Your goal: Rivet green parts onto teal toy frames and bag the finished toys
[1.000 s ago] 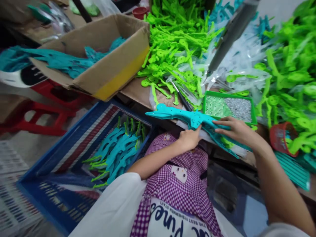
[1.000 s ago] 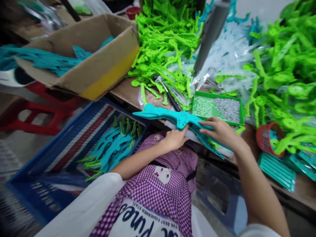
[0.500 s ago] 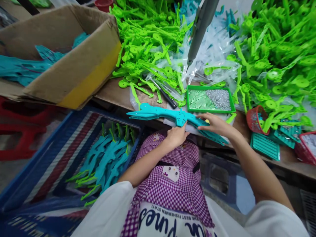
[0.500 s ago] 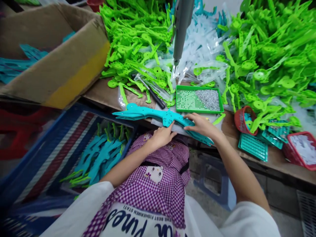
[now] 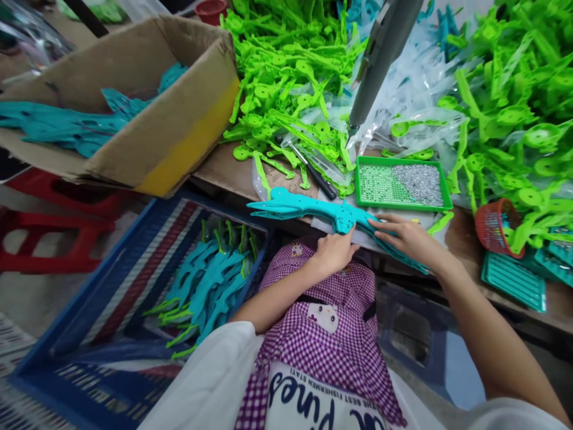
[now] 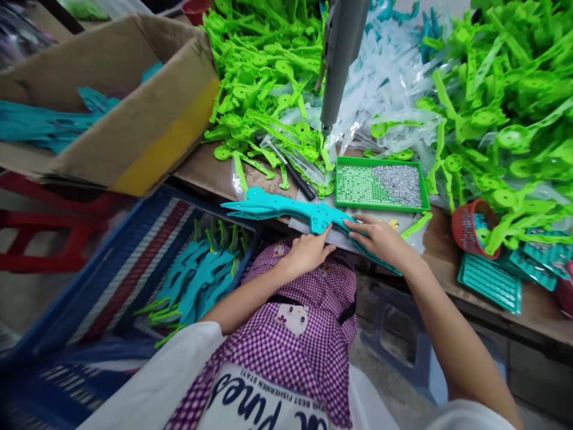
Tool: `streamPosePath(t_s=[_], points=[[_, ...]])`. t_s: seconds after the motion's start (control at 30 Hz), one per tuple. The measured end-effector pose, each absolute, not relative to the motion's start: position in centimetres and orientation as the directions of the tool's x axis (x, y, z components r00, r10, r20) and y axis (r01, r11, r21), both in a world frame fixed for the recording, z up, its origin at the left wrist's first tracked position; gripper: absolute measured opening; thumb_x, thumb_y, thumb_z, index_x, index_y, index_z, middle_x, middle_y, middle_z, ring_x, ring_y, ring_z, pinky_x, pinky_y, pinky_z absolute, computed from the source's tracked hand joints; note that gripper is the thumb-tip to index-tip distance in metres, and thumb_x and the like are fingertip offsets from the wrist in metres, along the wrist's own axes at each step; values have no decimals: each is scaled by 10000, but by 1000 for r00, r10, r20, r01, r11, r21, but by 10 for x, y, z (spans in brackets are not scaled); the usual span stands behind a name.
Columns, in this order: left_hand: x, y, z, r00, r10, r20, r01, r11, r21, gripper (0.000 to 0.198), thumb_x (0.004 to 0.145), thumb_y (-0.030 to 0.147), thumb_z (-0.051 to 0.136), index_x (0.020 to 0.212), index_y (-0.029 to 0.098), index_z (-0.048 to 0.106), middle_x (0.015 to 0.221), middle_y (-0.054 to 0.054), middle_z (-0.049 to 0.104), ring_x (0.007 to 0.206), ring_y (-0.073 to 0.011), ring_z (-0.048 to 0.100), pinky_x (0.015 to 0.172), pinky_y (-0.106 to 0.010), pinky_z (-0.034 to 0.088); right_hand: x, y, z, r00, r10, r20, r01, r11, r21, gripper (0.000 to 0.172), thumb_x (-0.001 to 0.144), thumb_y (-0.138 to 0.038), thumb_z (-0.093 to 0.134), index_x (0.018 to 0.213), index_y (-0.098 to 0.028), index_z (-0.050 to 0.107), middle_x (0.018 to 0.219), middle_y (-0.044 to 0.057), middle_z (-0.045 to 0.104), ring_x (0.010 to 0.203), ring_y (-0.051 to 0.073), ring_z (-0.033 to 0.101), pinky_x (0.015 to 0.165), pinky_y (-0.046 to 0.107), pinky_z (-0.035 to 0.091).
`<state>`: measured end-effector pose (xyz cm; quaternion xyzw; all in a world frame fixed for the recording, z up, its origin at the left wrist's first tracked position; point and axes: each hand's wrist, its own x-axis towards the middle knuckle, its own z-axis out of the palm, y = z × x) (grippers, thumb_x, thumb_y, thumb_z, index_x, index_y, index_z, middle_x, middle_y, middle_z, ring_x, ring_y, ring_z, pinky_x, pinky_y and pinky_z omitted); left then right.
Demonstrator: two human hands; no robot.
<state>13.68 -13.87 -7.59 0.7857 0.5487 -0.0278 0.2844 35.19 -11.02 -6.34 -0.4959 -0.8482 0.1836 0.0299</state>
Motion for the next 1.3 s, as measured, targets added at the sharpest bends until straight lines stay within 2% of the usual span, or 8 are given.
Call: streamPosePath(t_s=[0.27,0.37,0.43,0.5,0.6,0.7,1.0,1.3], points=[[116,-146,-63,502,764,-405,829,-291,478,625,955,480,414,1478,170,268,1118,-167,688,1017,-313,668,823,-421,508,356,-110,-70,-495,862,-109,831,434,-348,411,941,-436,434,1275,-283,618,1331,97,608,1139,302,637,952,485,528],[88,-161,-59,601,749,-280,754,-415,509,602,960,452,438,1474,174,291,1035,-114,693,949,-250,676,815,-367,504,355,-112,-70,-486,869,-96,836,430,-341,412,943,-439,427,1275,-287,618,1339,95,601,1144,312,632,939,498,533],[57,-163,-55,688,715,-123,650,-531,543,486,962,419,460,1417,254,411,1098,-69,658,991,-191,645,856,-319,488,354,-113,-70,-476,873,-104,843,419,-336,421,944,-450,418,1281,-291,614,1352,91,591,1146,321,628,936,504,534],[20,-155,-51,637,770,23,673,-571,471,396,963,336,472,1349,250,502,1206,-88,609,1102,-192,582,932,-342,457,354,-114,-69,-470,875,-113,847,412,-336,429,943,-458,413,1287,-293,609,1353,88,588,1147,323,626,939,504,532],[-33,-126,-45,532,838,121,804,-545,238,443,931,219,497,1374,209,481,1371,-147,511,1278,-273,448,1027,-464,375,355,-114,-72,-473,873,-119,847,414,-334,438,945,-462,408,1287,-278,610,1340,97,594,1142,318,628,938,493,533],[-60,-97,-42,583,810,60,797,-585,151,470,918,195,479,1388,191,465,1423,-146,480,1309,-275,428,1044,-457,346,357,-114,-75,-479,872,-103,844,426,-325,423,945,-454,413,1287,-295,606,1348,82,590,1138,298,632,932,472,538],[-52,-80,-46,647,761,-51,763,-646,34,375,913,198,453,1275,190,550,1252,-127,606,1157,-264,531,945,-395,372,355,-117,-73,-459,885,-76,852,414,-320,389,941,-439,432,1251,-315,632,1319,70,613,1106,281,653,908,446,558],[-40,-76,-31,676,734,-66,732,-658,177,438,926,434,527,1284,182,527,1347,-112,536,1254,-260,462,1026,-385,326,348,-124,-74,-473,879,-61,847,434,-306,431,959,-430,387,1276,-254,620,1352,131,576,1138,330,629,939,517,532]])
